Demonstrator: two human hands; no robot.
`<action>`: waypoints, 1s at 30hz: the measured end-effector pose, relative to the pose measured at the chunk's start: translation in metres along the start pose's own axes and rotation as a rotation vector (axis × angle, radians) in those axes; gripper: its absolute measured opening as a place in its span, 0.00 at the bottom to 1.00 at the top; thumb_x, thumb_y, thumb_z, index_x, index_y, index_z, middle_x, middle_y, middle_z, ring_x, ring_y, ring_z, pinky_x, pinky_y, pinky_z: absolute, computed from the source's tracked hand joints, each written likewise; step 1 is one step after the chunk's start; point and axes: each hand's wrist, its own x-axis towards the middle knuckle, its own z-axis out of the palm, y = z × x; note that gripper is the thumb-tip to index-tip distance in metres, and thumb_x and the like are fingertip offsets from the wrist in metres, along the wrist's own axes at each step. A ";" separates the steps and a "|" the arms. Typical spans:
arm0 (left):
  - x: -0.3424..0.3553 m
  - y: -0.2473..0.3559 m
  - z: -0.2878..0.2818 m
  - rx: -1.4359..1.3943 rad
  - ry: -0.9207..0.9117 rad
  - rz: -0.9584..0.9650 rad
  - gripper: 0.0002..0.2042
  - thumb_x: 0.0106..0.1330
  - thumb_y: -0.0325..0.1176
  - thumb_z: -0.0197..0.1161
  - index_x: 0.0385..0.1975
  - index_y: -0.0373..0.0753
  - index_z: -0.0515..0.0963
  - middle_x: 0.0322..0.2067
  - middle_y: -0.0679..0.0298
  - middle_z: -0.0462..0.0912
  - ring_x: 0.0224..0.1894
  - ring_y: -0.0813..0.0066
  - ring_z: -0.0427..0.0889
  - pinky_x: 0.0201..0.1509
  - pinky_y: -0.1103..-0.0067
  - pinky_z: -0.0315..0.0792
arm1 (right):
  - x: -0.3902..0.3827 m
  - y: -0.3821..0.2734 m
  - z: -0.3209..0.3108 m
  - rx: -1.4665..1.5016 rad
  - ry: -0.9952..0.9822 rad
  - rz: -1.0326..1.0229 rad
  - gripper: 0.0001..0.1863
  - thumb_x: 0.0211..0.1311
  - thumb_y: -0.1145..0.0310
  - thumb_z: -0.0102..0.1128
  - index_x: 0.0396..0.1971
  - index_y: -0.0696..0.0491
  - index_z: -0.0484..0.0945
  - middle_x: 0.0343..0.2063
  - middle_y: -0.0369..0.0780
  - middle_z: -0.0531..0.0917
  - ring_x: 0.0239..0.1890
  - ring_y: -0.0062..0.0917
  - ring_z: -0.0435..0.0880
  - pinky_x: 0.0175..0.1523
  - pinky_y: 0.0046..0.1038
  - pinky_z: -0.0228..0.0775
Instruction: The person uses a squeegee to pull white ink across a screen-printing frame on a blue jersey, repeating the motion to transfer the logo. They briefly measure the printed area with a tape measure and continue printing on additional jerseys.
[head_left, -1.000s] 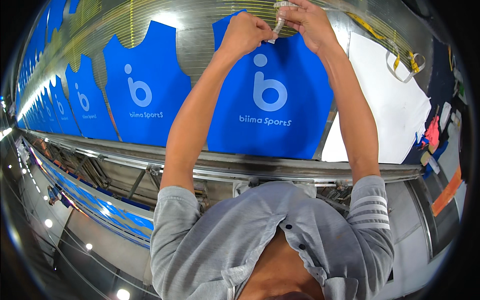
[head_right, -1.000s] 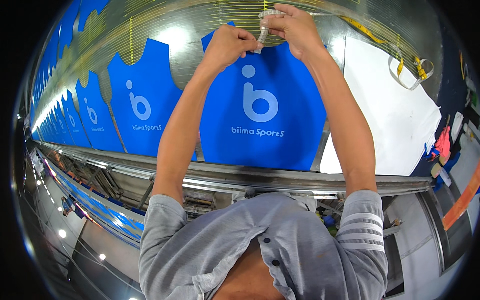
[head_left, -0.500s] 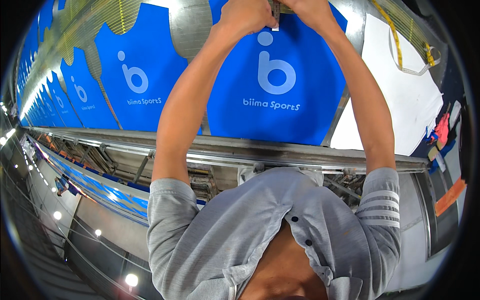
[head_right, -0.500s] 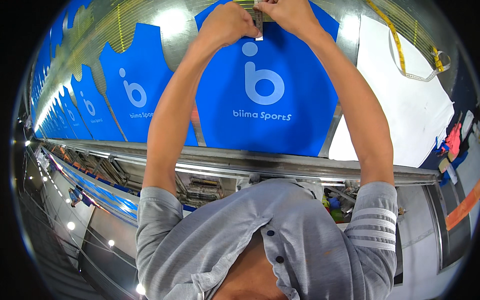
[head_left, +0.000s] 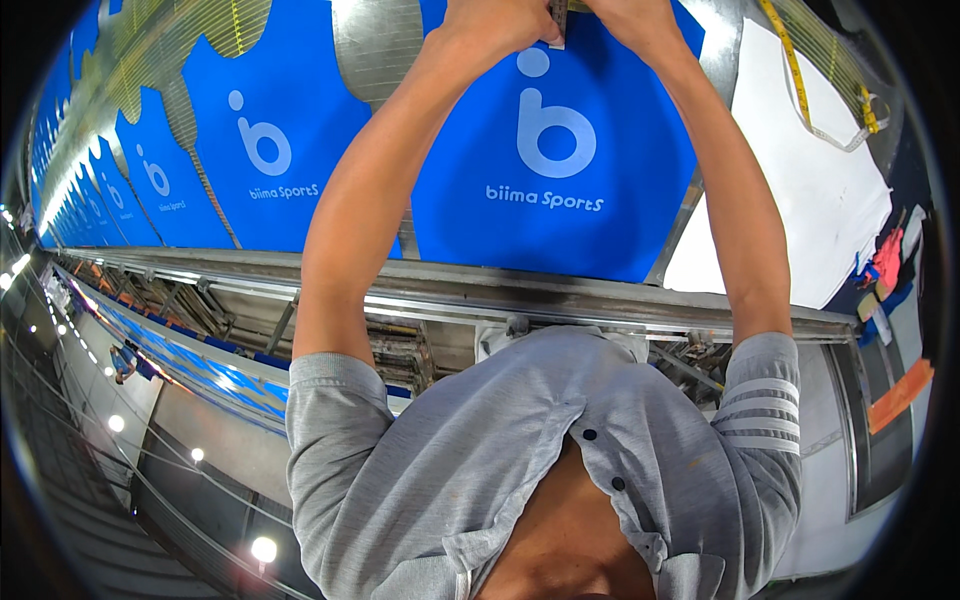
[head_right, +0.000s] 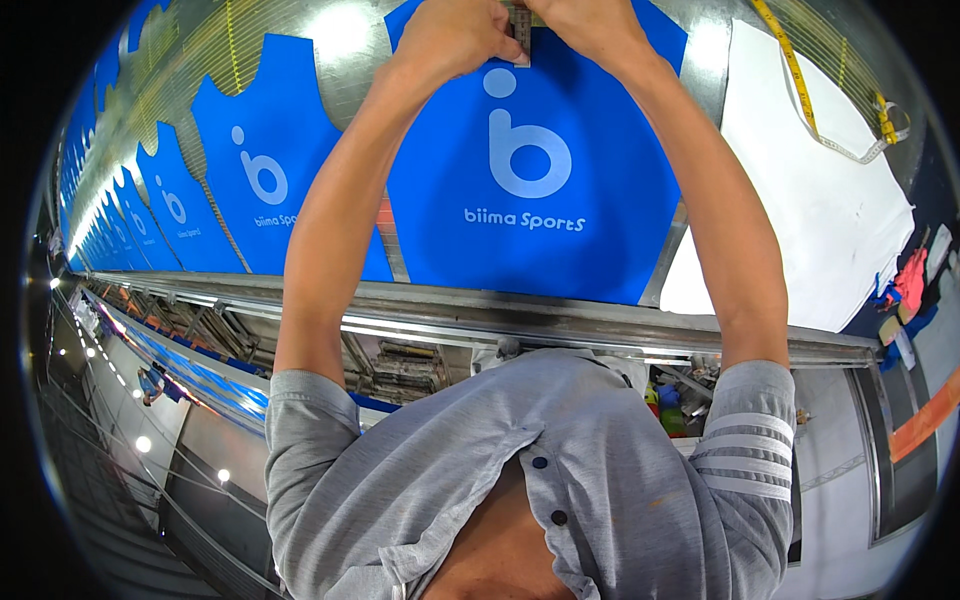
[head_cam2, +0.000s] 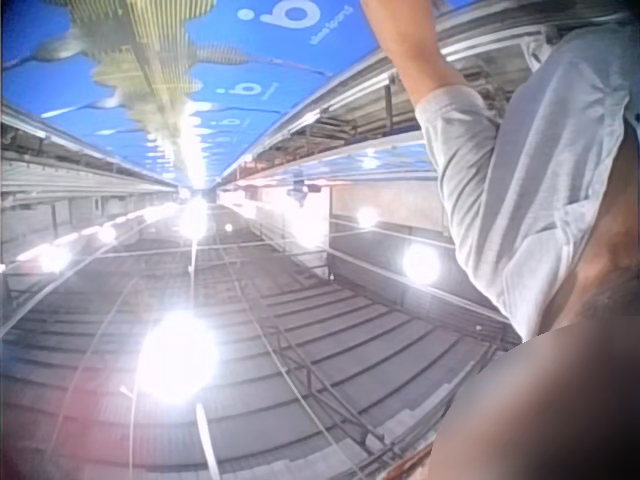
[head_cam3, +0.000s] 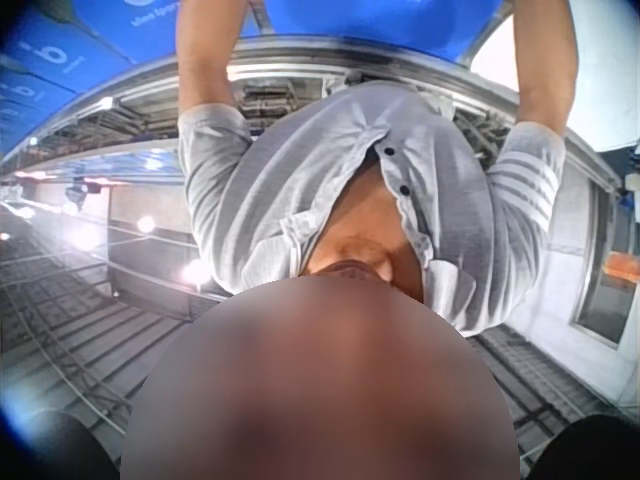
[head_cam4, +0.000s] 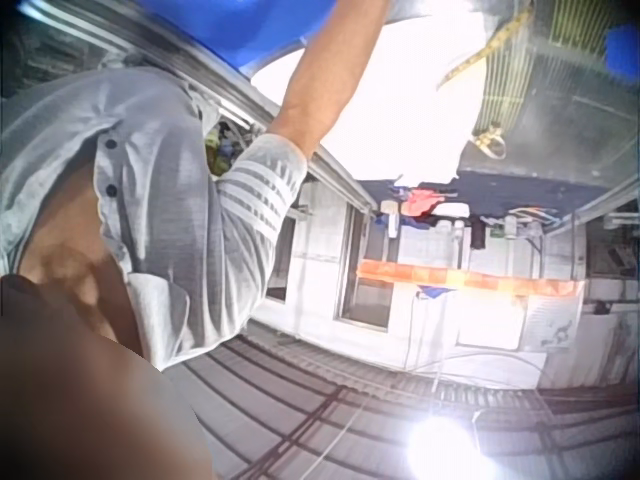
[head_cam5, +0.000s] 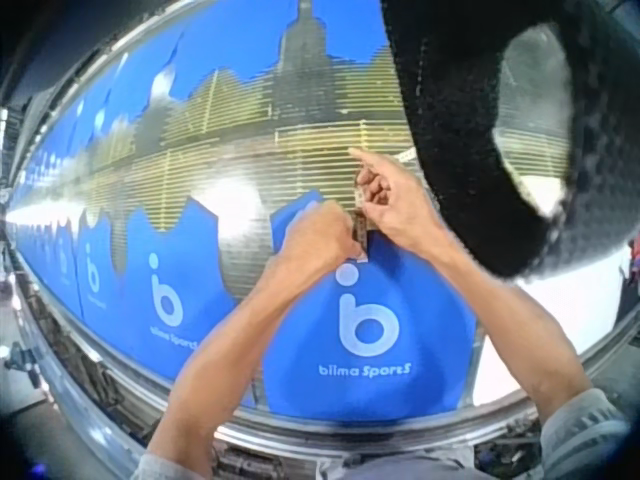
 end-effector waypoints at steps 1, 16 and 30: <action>0.000 0.002 -0.001 0.035 0.016 0.000 0.17 0.45 0.41 0.79 0.27 0.33 0.86 0.29 0.46 0.86 0.38 0.46 0.86 0.43 0.60 0.80 | -0.001 0.002 0.000 -0.004 0.007 0.011 0.37 0.53 0.89 0.58 0.67 0.55 0.69 0.39 0.34 0.74 0.35 0.15 0.75 0.39 0.18 0.71; -0.009 0.001 -0.003 0.086 0.119 0.021 0.20 0.41 0.45 0.82 0.25 0.35 0.85 0.28 0.47 0.85 0.38 0.47 0.85 0.43 0.59 0.78 | -0.005 0.002 -0.001 -0.061 0.068 -0.019 0.40 0.53 0.89 0.61 0.68 0.53 0.68 0.39 0.34 0.76 0.35 0.14 0.76 0.39 0.17 0.72; -0.008 0.003 -0.004 0.098 0.107 -0.007 0.20 0.41 0.45 0.82 0.27 0.35 0.85 0.30 0.46 0.85 0.41 0.47 0.85 0.46 0.59 0.78 | -0.005 0.005 0.004 -0.153 0.139 -0.060 0.39 0.53 0.86 0.64 0.68 0.49 0.69 0.39 0.34 0.77 0.35 0.16 0.77 0.40 0.19 0.74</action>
